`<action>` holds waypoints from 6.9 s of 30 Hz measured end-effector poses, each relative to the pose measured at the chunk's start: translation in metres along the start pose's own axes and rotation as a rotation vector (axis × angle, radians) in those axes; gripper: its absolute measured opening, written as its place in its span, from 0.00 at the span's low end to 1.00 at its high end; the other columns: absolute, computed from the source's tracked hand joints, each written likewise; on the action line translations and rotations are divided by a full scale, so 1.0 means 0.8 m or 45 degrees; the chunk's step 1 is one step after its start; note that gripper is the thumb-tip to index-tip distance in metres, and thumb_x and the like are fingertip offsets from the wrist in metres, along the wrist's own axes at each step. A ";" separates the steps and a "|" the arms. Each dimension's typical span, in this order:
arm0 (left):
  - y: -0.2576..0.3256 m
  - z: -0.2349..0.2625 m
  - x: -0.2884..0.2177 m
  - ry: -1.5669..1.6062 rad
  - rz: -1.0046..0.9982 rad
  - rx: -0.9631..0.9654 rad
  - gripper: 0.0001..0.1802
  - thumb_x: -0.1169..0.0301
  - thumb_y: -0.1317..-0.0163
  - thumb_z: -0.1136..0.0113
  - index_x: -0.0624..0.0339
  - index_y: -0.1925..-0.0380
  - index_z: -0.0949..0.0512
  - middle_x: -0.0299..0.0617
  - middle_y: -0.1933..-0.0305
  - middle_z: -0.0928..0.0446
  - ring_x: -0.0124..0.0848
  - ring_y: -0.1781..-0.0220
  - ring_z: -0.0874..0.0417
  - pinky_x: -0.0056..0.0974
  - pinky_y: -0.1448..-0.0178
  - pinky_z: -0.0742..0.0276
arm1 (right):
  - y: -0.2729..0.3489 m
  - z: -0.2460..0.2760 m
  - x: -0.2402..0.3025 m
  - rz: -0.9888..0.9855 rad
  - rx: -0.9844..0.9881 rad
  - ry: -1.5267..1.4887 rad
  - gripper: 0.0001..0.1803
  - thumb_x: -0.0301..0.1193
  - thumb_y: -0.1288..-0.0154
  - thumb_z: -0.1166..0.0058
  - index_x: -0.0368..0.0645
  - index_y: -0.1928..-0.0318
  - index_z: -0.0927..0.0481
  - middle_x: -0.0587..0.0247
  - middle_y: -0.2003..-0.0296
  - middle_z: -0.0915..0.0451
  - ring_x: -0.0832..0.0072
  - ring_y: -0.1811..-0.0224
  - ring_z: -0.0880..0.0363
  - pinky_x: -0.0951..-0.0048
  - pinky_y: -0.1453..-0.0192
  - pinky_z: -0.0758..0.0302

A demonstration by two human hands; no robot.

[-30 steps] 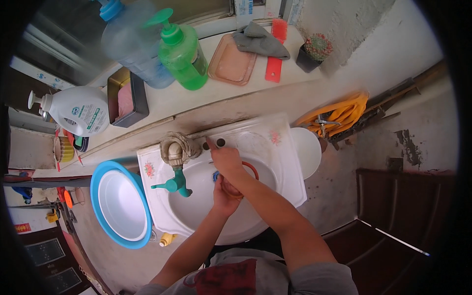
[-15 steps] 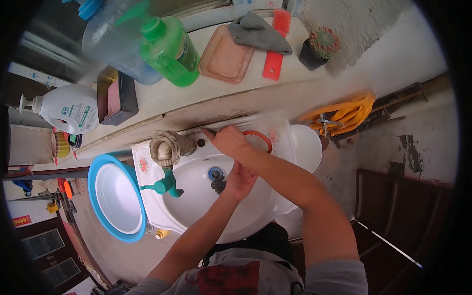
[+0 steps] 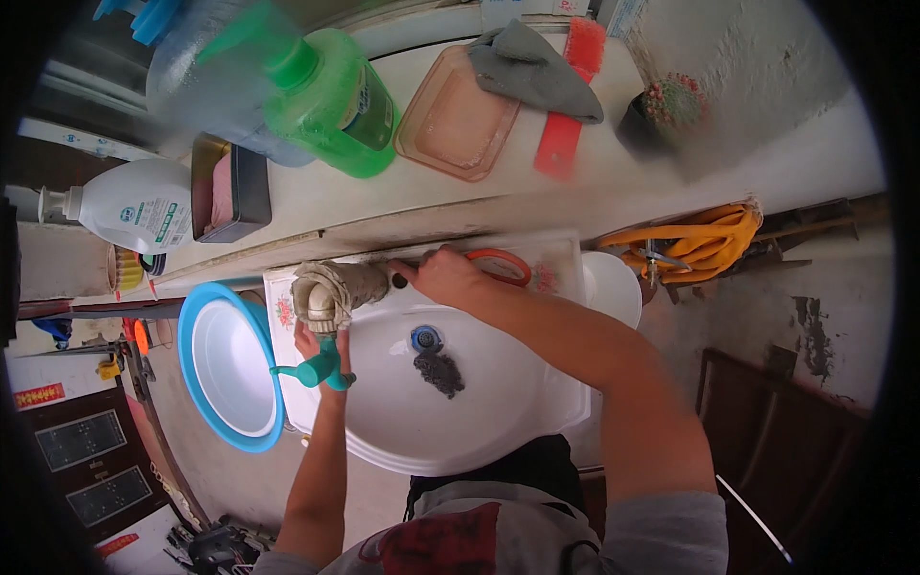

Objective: The person uses a pair of scissors to cut and remove a white plastic wrapping from a sink faucet. They then use the scissors to trim the material around the base of the faucet and its connection to the sink.

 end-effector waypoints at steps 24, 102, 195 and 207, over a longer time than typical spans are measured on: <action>-0.020 -0.009 0.048 -0.524 -0.342 0.078 0.43 0.52 0.51 0.45 0.50 0.35 0.45 0.50 0.32 0.49 0.48 0.30 0.50 0.54 0.29 0.58 | 0.026 -0.001 0.061 -0.566 0.004 -0.657 0.31 0.27 0.45 0.55 0.47 0.37 0.37 0.60 0.83 0.23 0.64 0.80 0.22 0.65 0.74 0.26; 0.130 -0.014 -0.166 0.199 -0.618 0.577 0.37 0.74 0.55 0.42 0.67 0.41 0.40 0.57 0.38 0.41 0.50 0.36 0.40 0.46 0.32 0.46 | 0.222 0.040 0.013 -0.962 0.459 -0.459 0.28 0.26 0.40 0.61 0.56 0.38 0.37 0.49 0.73 0.21 0.61 0.70 0.20 0.59 0.68 0.23; 0.183 -0.088 -0.325 2.610 1.799 1.842 0.30 0.38 0.38 0.65 0.48 0.53 0.28 0.32 0.57 0.24 0.30 0.56 0.25 0.40 0.50 0.30 | 0.194 0.001 0.010 -1.077 0.216 -0.354 0.26 0.35 0.35 0.60 0.59 0.35 0.41 0.54 0.80 0.23 0.56 0.79 0.23 0.55 0.73 0.27; 0.220 -0.065 -0.278 3.197 1.484 2.145 0.34 0.40 0.37 0.68 0.56 0.48 0.31 0.44 0.55 0.27 0.38 0.56 0.27 0.41 0.48 0.34 | 0.211 -0.010 0.060 -1.215 0.035 -0.816 0.26 0.36 0.36 0.58 0.56 0.36 0.39 0.49 0.75 0.22 0.51 0.74 0.23 0.53 0.67 0.27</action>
Point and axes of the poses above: each hand's wrist, its own y-axis away from the middle knuckle, its own z-axis out of the back of the hand, x = y × z, the point moved 2 cm from there along -y, towards the middle knuckle
